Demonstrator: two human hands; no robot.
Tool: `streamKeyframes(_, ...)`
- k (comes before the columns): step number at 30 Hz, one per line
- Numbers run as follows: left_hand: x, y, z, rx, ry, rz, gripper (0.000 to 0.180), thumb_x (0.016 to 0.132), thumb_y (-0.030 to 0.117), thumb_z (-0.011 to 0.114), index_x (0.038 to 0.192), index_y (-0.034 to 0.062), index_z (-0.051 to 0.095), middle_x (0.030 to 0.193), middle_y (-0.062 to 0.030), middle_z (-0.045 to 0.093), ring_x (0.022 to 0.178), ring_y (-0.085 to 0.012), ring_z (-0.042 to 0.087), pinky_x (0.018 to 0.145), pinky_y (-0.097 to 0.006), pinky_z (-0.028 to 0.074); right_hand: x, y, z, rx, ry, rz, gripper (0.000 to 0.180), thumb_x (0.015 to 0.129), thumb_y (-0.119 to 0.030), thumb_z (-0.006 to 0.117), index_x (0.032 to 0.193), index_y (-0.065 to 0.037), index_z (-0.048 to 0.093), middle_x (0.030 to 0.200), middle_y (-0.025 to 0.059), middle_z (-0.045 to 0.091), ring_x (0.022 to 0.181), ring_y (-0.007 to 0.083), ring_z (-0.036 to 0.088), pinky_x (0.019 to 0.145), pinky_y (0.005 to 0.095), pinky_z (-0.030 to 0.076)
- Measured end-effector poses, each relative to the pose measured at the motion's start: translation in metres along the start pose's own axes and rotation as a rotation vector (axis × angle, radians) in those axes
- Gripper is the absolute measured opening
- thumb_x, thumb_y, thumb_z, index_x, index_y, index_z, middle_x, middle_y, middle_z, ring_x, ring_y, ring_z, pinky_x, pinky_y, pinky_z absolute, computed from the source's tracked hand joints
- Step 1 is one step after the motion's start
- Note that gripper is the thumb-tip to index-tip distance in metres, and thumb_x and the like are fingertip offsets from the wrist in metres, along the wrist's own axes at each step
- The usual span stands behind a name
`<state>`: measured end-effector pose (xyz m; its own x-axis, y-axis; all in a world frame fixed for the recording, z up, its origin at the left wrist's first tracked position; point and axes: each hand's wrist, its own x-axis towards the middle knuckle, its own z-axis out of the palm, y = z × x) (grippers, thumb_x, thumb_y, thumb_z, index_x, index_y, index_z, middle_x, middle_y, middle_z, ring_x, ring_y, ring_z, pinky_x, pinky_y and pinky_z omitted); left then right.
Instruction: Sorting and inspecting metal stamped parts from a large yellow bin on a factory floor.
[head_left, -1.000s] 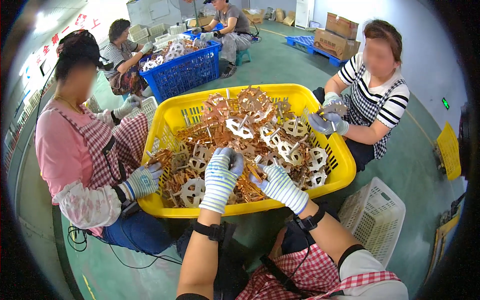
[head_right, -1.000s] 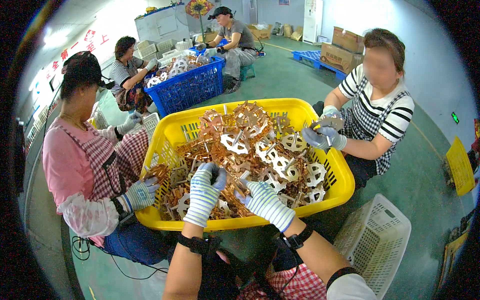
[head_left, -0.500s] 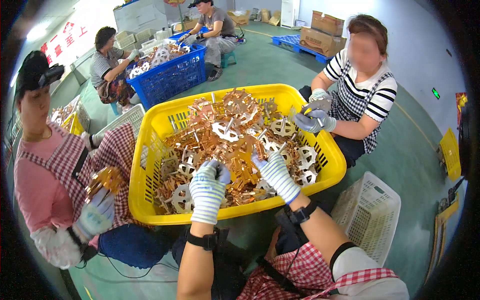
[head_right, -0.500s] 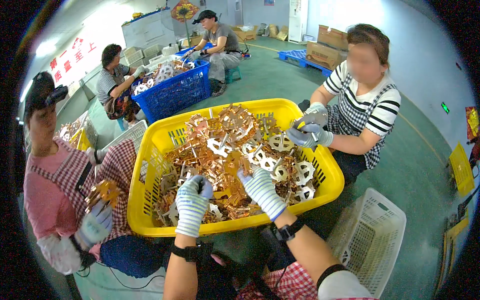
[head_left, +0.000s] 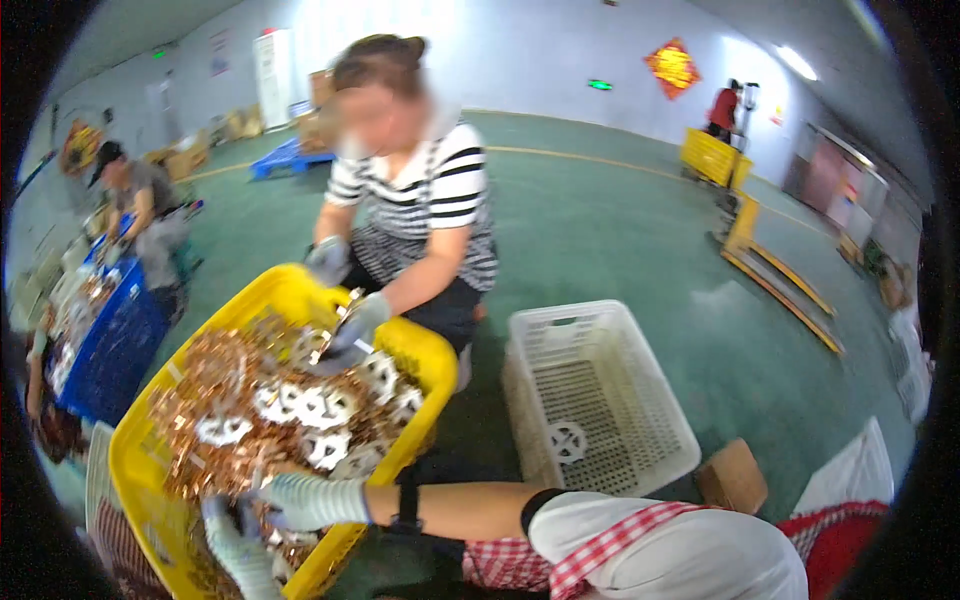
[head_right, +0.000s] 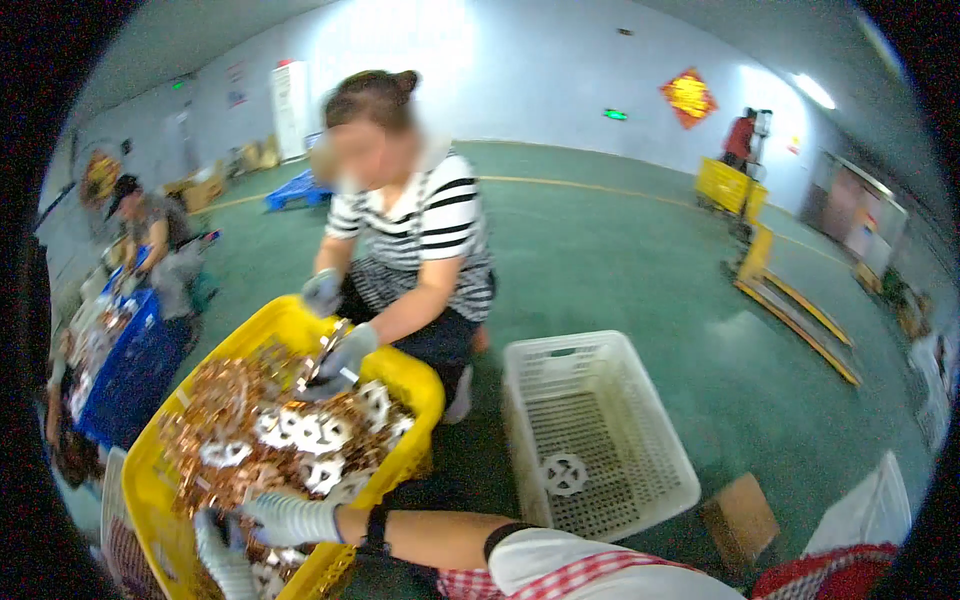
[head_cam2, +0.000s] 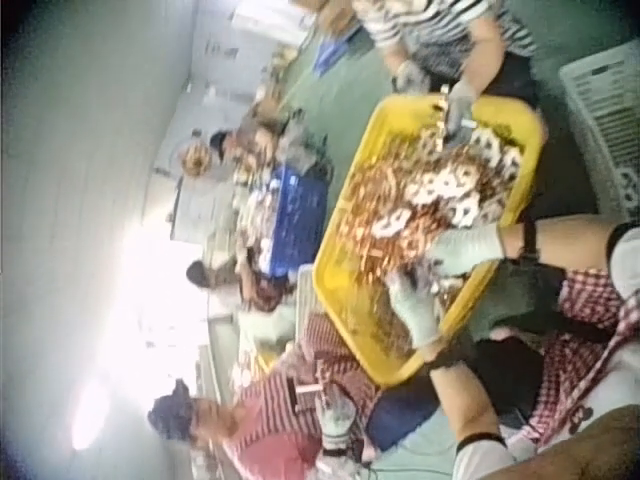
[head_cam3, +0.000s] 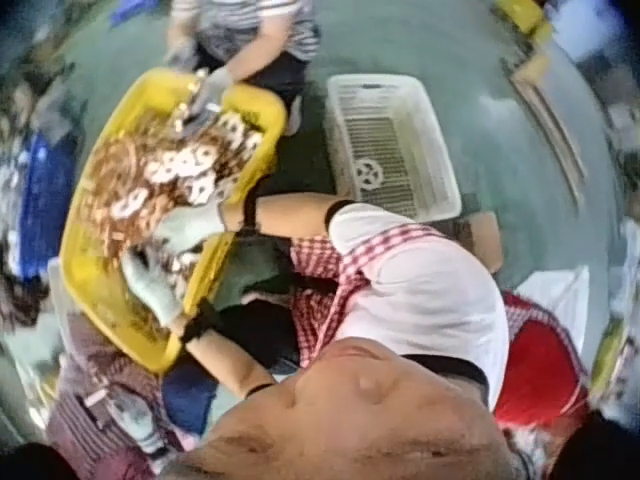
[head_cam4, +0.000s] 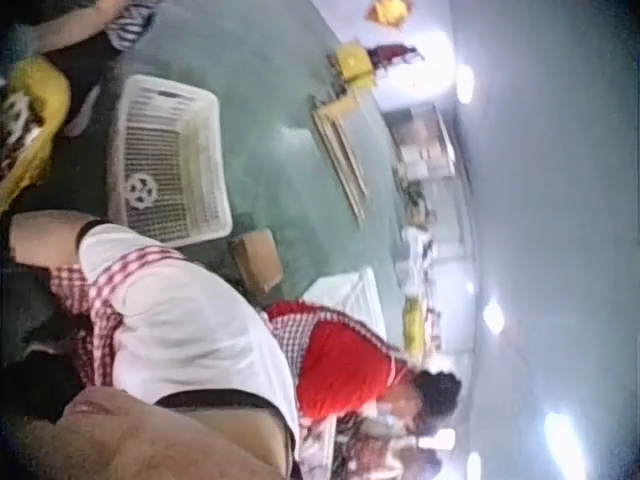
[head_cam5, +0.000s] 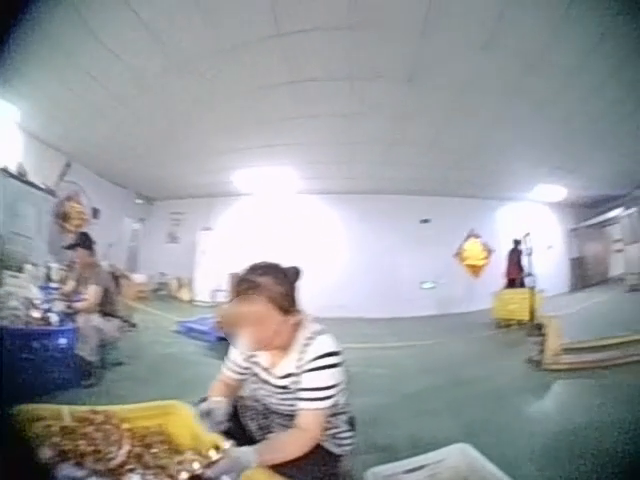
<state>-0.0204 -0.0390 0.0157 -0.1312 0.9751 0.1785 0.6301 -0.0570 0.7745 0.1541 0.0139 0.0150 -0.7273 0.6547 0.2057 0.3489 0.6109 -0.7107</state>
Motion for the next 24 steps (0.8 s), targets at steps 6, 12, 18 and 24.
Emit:
streamKeyframes(6,-0.026,0.107,-0.006,0.427,0.181,0.426,0.024,0.087,0.022,0.061,0.095,-0.0002,0.062,0.093,-0.0199,0.061,0.081,-0.0360,0.059,0.070,-0.041,0.048,-0.010,0.023,0.006,0.015,0.220,-0.076,0.028,0.074,-0.025,0.059,0.088,-0.001,0.056,0.077,0.0198,0.060,0.075,0.0384,0.060,0.065,0.0469,0.047)
streamKeyframes(12,-0.035,0.130,0.007,-0.100,0.099,0.126,0.018,0.092,0.012,0.053,0.085,-0.0012,0.062,0.064,-0.0040,0.054,0.054,-0.0109,0.046,0.050,-0.026,0.038,-0.009,0.017,-0.005,-0.084,0.176,-0.061,0.038,0.077,-0.028,0.062,0.105,-0.003,0.058,0.076,0.0187,0.061,0.075,0.0367,0.060,0.067,0.0452,0.047)
streamKeyframes(18,-0.021,0.100,0.007,0.069,0.146,0.235,0.016,0.091,0.012,0.056,0.089,-0.0023,0.063,0.071,-0.0053,0.060,0.059,-0.0161,0.052,0.055,-0.028,0.044,0.000,0.037,0.002,0.062,0.336,0.062,0.030,0.082,-0.027,0.059,0.102,-0.004,0.058,0.068,0.0146,0.057,0.065,0.0305,0.057,0.061,0.0418,0.047)
streamKeyframes(24,0.005,0.038,-0.008,0.372,0.345,0.080,0.039,0.080,0.014,0.067,0.116,0.0005,0.061,0.105,-0.0174,0.065,0.094,-0.0262,0.063,0.082,-0.035,0.050,-0.004,0.068,-0.046,0.212,0.256,0.404,0.029,0.086,-0.030,0.058,0.081,-0.001,0.052,0.065,0.0098,0.054,0.059,0.0144,0.048,0.055,0.0345,0.044)
